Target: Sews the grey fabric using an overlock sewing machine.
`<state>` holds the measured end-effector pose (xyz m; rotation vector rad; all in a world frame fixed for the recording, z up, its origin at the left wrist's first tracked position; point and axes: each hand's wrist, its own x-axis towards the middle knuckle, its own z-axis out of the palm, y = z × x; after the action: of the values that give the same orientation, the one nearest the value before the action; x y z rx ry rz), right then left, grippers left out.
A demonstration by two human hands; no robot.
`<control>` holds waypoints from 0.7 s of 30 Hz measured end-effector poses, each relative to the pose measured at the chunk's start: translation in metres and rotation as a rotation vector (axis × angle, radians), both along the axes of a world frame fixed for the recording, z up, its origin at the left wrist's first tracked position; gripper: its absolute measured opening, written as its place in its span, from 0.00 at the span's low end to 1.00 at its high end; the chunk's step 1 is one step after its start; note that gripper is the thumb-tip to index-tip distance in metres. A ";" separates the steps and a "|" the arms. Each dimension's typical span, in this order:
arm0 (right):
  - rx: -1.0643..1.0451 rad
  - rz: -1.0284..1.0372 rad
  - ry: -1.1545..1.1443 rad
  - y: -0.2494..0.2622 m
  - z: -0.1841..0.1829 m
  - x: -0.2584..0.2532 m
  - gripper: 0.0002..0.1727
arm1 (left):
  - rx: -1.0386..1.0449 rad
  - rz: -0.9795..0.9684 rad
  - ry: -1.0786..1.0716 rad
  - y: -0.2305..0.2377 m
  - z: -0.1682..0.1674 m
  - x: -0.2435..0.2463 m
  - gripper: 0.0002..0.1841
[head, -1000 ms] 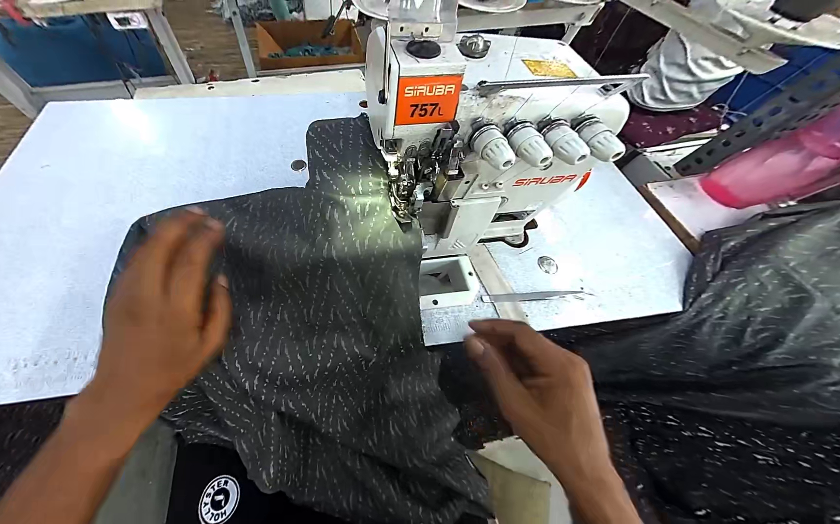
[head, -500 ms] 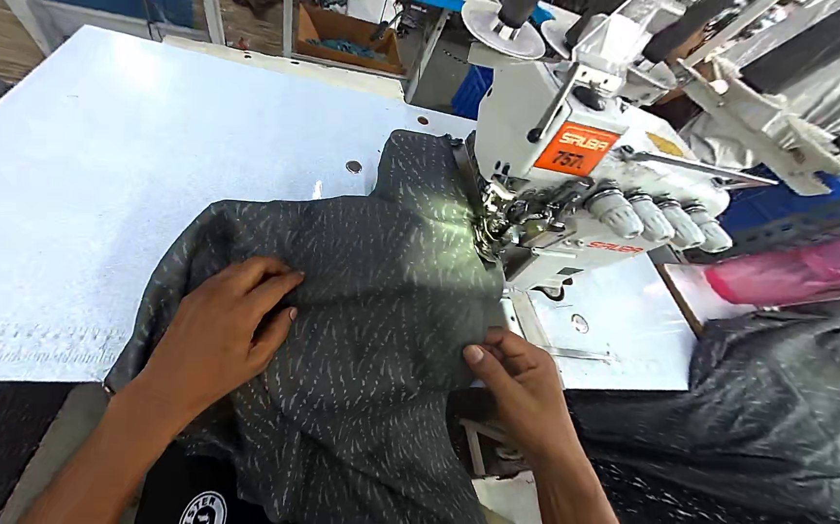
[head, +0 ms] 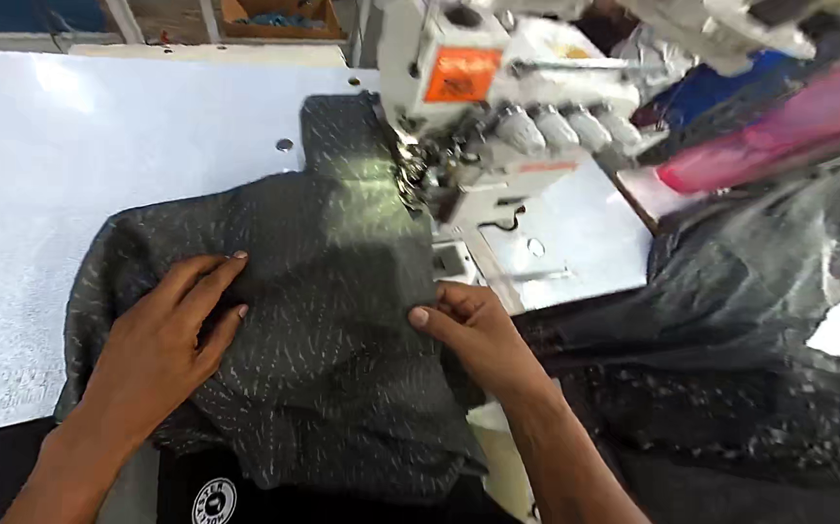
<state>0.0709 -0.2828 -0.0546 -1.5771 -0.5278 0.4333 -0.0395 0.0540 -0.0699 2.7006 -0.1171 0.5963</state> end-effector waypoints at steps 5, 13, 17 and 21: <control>0.066 -0.043 0.093 -0.006 -0.001 -0.009 0.09 | 0.081 0.029 0.089 -0.023 0.021 0.013 0.28; 0.074 -0.058 -0.013 0.003 -0.006 0.014 0.14 | -0.027 0.076 0.049 -0.033 0.025 0.021 0.13; 0.157 -0.020 0.070 0.001 -0.005 0.016 0.10 | -0.205 0.127 0.119 -0.030 0.030 0.009 0.13; 0.206 -0.023 0.068 -0.001 -0.006 0.012 0.08 | -0.391 0.053 0.153 -0.021 0.045 0.008 0.09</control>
<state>0.0830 -0.2837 -0.0606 -1.3652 -0.4860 0.4012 -0.0314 0.0332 -0.0253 2.3620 0.1021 0.3777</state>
